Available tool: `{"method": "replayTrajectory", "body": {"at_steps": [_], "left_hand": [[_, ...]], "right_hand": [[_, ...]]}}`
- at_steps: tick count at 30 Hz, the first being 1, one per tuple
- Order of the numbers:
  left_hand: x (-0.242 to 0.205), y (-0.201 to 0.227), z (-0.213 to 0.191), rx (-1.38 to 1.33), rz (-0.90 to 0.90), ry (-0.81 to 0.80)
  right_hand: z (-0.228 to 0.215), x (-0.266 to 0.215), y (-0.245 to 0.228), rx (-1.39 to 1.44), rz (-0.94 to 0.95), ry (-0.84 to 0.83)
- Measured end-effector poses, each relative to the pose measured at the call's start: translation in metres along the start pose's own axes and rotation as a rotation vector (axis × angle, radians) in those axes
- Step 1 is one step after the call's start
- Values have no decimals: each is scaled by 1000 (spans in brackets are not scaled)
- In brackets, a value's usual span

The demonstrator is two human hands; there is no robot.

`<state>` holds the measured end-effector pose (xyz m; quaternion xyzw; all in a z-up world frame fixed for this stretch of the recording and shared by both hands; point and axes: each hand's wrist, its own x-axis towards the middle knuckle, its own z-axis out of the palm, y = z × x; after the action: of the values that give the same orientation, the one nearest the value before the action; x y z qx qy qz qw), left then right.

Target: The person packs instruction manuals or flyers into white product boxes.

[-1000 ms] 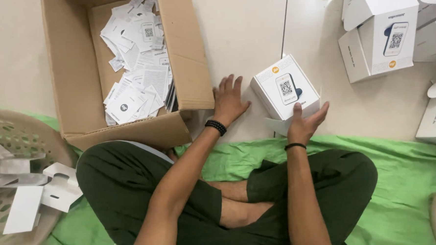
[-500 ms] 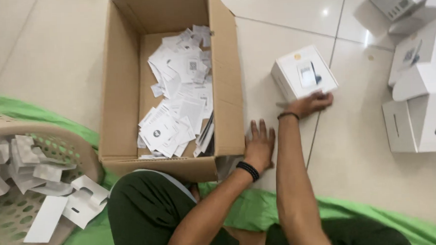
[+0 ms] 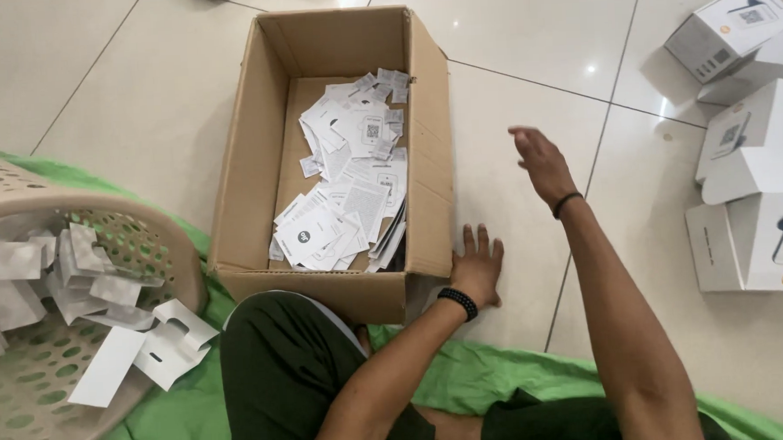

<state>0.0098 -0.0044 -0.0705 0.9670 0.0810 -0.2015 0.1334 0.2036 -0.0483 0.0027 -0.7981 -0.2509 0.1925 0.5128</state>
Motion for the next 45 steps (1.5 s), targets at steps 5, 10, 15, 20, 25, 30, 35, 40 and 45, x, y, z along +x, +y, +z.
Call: {"method": "replayTrajectory", "body": {"at_steps": [5,10,15,20,25,30,35,40,45], "left_hand": [[3,-4,2,-14,10,-2],[21,1,20,-28,61,-2],[36,61,10,-62,107,29],[58,154,3,-221,339,117],[98,230,-5,-343,458,161],[177,263,-11,-807,406,107],[228,267,-5,-1227,355,-32],[201,252,0,-1097,352,-107],[207,235,27,-787,410,9]], "right_hand": [[-60,-117,42,-160,87,68],[-111,-210,83,-147,49,298],[-138,-275,121,302,112,787],[-165,-282,151,591,119,1028],[-186,-265,188,870,221,1099],[-189,-240,196,906,288,1121],[-193,-210,184,861,251,1192],[-175,-191,184,828,266,1099],[-141,-182,207,600,214,1087]]}}
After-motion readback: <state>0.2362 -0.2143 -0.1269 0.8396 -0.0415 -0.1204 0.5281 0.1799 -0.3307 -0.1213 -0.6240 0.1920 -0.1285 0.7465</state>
